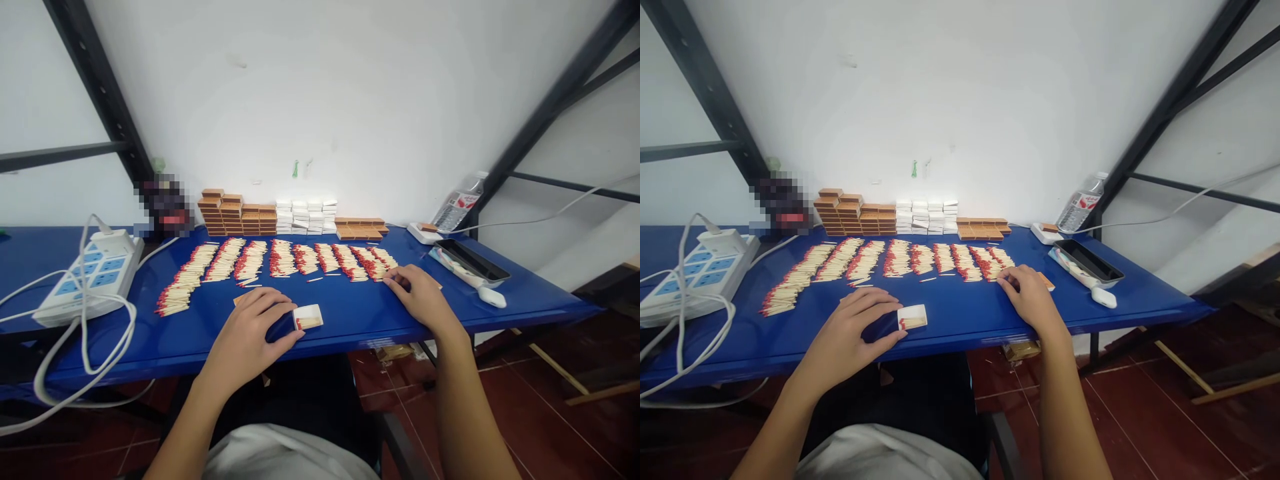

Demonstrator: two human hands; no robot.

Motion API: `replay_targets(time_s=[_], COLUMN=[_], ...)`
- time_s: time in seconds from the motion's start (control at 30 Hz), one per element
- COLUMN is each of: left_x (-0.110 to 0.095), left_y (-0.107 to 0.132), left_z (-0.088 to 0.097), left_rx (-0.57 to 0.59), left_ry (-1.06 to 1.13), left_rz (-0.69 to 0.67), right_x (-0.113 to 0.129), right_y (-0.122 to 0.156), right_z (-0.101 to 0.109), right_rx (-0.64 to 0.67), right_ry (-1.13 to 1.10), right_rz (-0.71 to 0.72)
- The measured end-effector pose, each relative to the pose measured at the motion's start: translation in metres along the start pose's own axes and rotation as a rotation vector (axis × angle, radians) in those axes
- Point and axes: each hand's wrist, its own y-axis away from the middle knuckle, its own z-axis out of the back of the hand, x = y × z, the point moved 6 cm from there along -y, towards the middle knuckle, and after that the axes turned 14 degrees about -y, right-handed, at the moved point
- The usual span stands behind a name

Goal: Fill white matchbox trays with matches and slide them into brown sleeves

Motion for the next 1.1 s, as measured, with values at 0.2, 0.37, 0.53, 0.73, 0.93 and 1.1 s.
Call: replay_targets(time_s=[0.2,0.37,0.53,0.73,0.93,1.1], left_x=[0.001,0.0,-0.001,-0.001,-0.002,-0.002], left_y=[0.002,0.001,-0.001,-0.001,-0.001,-0.001], left_z=[0.0,0.0,0.001,0.001,0.001,0.001], left_rx=[0.013,0.012,0.005,0.015,0.005,0.0], left_ry=[-0.002,0.007,0.009,0.016,0.013,0.013], left_rz=[0.005,0.014,0.006,0.004,-0.006,-0.002], right_x=[0.005,0.036,0.113,0.173,0.178,0.179], right_y=[0.003,0.009,0.023,0.035,0.034,0.035], right_z=[0.0,-0.008,-0.028,-0.069,-0.088,-0.09], right_rx=[0.053,0.077,0.134,0.214,0.233,0.254], right_ry=[-0.004,-0.07,-0.186,-0.108,-0.017,-0.071], right_rz=[0.018,0.046,0.151,0.318,0.382,0.363])
